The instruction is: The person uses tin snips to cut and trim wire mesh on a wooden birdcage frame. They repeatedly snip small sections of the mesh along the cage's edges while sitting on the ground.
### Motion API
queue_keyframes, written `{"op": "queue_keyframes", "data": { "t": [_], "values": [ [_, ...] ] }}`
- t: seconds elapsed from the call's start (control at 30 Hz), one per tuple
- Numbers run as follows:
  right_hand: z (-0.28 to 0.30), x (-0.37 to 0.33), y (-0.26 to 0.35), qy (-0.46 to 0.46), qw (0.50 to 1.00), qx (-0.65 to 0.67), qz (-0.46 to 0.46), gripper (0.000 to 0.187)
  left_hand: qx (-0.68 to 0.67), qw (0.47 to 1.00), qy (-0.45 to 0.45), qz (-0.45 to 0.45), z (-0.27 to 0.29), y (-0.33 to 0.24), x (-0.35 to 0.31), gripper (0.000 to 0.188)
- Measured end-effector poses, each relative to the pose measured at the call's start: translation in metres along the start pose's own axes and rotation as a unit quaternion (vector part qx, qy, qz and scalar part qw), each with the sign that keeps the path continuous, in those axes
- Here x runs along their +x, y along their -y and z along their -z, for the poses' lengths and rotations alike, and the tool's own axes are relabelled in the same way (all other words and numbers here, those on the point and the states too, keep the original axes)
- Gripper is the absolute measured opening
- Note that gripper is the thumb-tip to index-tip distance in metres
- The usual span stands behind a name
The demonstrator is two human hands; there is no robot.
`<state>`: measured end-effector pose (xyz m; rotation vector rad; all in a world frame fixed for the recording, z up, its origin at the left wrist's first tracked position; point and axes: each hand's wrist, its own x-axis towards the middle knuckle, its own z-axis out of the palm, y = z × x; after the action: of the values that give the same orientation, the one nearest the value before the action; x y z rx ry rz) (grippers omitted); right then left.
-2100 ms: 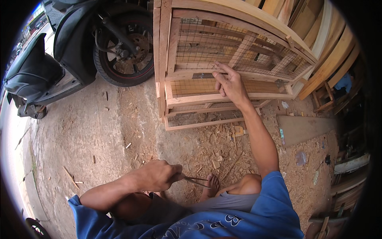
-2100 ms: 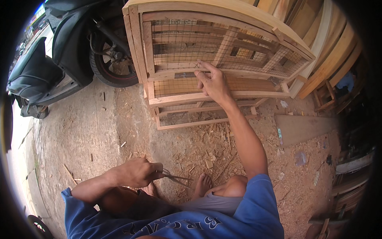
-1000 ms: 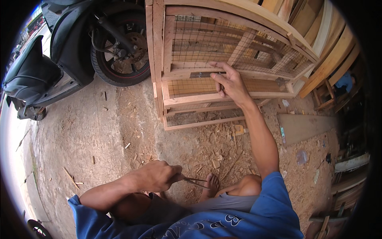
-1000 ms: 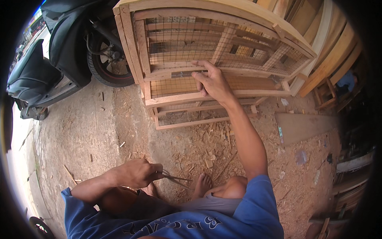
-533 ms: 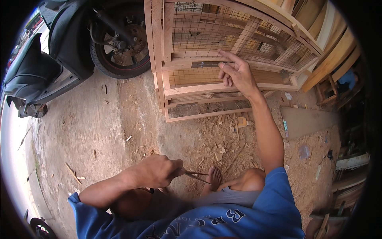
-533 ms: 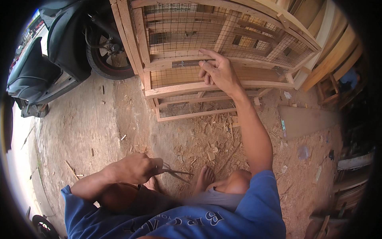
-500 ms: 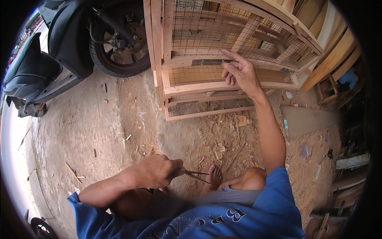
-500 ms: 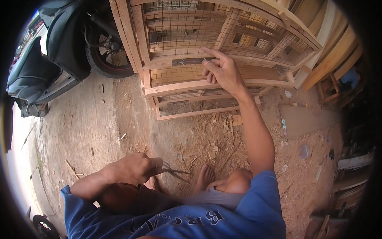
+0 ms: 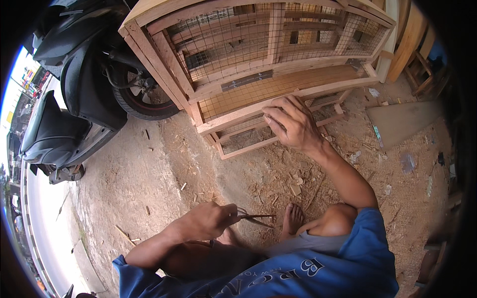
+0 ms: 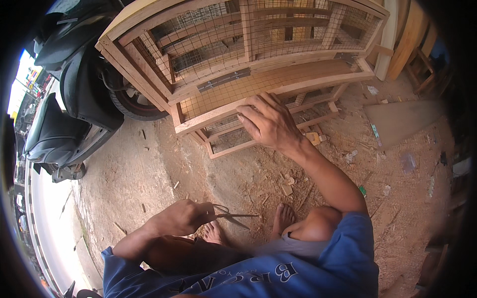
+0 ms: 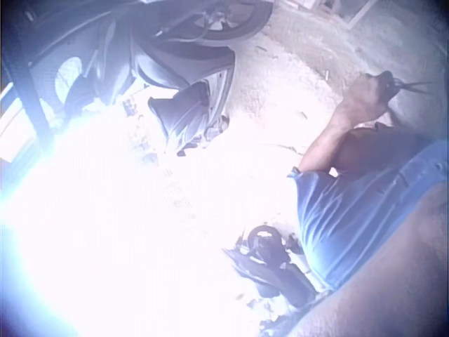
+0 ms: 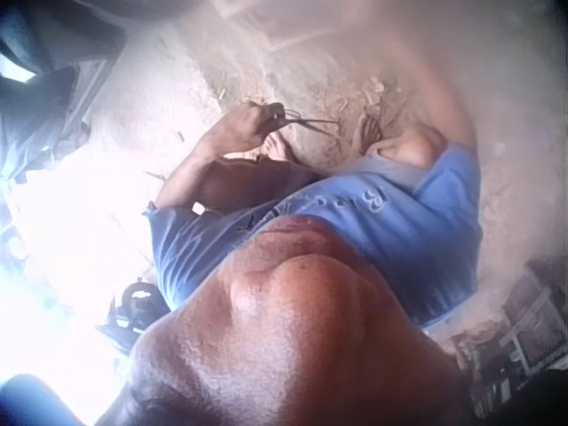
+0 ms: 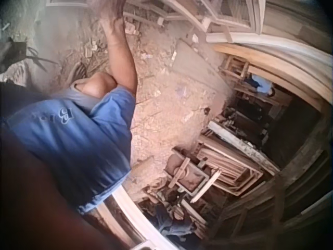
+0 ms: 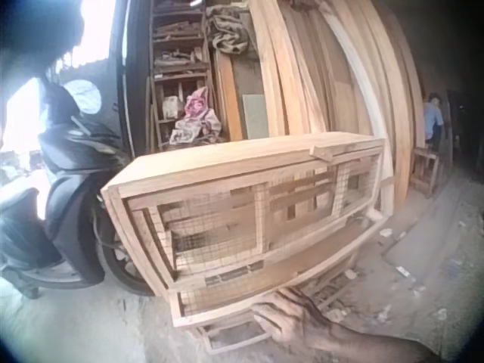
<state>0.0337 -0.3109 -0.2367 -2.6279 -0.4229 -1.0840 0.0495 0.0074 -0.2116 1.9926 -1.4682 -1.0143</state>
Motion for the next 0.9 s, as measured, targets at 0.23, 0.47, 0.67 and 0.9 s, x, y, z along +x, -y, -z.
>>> {"op": "queue_keyframes", "data": {
  "t": [0.23,0.47,0.67,0.9],
  "values": [
    [-0.012,-0.002,0.008,-0.045,0.997,-0.044,0.046,0.044,0.026,1.0,-0.003,0.015,-0.005,0.003,0.006,0.016],
    [-0.015,0.048,-0.007,0.255,0.963,0.026,-0.087,0.089,0.003,1.0,0.009,0.0,-0.007,0.021,0.022,0.013],
    [-0.025,0.067,0.006,0.378,0.915,-0.033,-0.139,0.121,0.021,0.999,0.013,0.038,-0.009,0.032,0.027,0.021],
    [-0.014,0.075,0.011,0.331,0.932,0.007,-0.149,0.1,0.008,0.999,0.029,0.015,-0.005,0.022,0.019,0.024]
  ]
}}
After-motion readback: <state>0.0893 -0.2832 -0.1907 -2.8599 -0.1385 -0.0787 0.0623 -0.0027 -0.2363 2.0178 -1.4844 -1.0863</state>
